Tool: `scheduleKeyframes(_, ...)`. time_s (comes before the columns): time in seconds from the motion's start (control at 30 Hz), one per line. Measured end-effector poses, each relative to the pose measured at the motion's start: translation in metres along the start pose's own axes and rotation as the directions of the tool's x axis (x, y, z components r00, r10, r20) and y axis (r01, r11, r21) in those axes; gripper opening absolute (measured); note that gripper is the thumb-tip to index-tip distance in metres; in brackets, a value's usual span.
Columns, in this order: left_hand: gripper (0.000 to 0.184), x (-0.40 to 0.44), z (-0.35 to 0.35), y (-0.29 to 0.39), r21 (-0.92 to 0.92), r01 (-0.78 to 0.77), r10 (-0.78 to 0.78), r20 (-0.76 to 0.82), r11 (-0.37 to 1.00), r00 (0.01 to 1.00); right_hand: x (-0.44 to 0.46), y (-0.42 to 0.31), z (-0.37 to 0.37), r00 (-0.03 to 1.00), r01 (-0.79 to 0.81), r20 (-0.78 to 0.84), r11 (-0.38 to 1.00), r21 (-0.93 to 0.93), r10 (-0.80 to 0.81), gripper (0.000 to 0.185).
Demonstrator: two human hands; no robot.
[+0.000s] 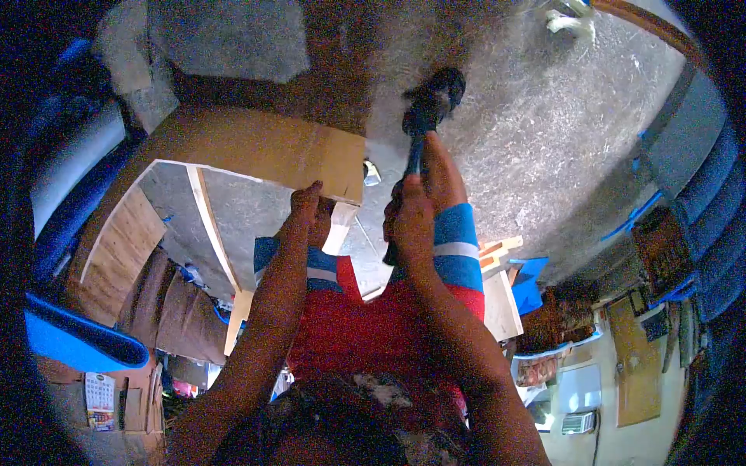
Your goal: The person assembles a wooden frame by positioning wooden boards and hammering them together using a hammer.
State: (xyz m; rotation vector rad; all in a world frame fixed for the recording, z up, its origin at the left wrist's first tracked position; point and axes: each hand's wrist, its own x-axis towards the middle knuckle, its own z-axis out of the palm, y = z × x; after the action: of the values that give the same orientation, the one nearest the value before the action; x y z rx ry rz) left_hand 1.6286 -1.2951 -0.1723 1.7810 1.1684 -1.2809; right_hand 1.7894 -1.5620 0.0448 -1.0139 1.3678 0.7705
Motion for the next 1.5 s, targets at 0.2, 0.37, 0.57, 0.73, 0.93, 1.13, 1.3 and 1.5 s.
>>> scheduleKeyframes(0.2, 0.052, -0.048, -0.012, 0.06, -0.209, 0.091, -0.104, -0.051, 0.974, 0.993, 0.001, 0.075, -0.003, 0.863, -0.428, 0.114, 0.833, -0.351, 0.492, 0.054)
scheduleKeyframes(0.37, 0.049, -0.037, -0.007, 0.052, -0.1, 0.043, -0.053, -0.101, 0.994, 0.993, -0.001, -0.022, 0.013, 0.961, 0.27, -0.044, 0.962, -0.043, -0.272, 0.05)
scheduleKeyframes(0.57, 0.047, -0.047, -0.008, 0.055, -0.462, 0.008, -0.026, -0.032, 0.887, 0.999, 0.004, 0.08, -0.011, 0.871, -0.405, 0.072, 0.794, -0.455, 0.485, 0.051)
scheduleKeyframes(0.73, 0.055, -0.023, -0.003, 0.025, -0.06, -0.095, 0.09, -0.081, 0.994, 0.993, -0.014, -0.004, 0.002, 0.996, 0.034, -0.077, 0.977, -0.209, -0.051, 0.052)
scheduleKeyframes(0.93, 0.063, -0.052, -0.012, 0.06, -0.216, 0.01, -0.018, -0.033, 0.976, 0.999, 0.022, 0.117, -0.023, 0.988, 0.003, 0.133, 0.86, -0.511, 0.075, 0.053)
scheduleKeyframes(1.13, 0.061, -0.052, -0.009, 0.06, -0.186, 0.066, -0.083, -0.086, 0.98, 0.993, 0.001, 0.004, -0.003, 0.946, 0.309, -0.075, 0.947, -0.082, -0.315, 0.051)
scheduleKeyframes(1.3, 0.059, -0.029, -0.01, 0.044, -0.051, 0.015, -0.016, -0.018, 0.999, 1.0, 0.025, 0.141, -0.027, 0.932, -0.235, 0.04, 0.686, -0.689, 0.359, 0.055)
scheduleKeyframes(1.5, 0.063, -0.052, -0.012, 0.062, -0.155, 0.043, -0.047, -0.024, 0.987, 0.999, -0.027, -0.022, 0.012, 0.981, 0.163, -0.089, 0.984, -0.076, -0.17, 0.053)
